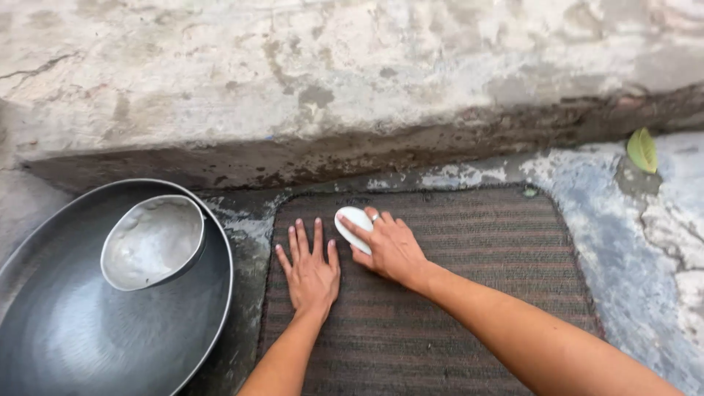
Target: Scrub a small rug using a brush and water.
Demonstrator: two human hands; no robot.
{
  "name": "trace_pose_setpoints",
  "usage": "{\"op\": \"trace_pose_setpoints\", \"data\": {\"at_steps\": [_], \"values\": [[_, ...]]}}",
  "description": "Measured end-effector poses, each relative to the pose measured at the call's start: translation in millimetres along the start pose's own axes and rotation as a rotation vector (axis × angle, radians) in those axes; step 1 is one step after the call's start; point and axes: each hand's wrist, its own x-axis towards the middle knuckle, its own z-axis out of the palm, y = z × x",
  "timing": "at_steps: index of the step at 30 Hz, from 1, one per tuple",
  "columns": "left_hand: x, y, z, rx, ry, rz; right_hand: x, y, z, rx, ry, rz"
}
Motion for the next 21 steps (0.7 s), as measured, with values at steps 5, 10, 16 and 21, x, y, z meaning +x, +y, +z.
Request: {"op": "trace_pose_setpoints", "data": {"at_steps": [5, 10, 16, 21], "values": [[0, -2, 5, 0.006, 0.035, -0.004, -32, 61, -29, -0.040, -0.209, -0.031], [-17, -2, 3, 0.050, -0.010, 0.005, -69, 140, -77, -0.175, -0.442, 0.048], [-4, 5, -6, 0.054, -0.080, -0.033, -51, 115, -85, -0.261, -0.277, 0.471], [-2, 6, -16, 0.072, -0.153, -0.054, 13, 18, -35, -0.068, -0.183, 0.345]]}}
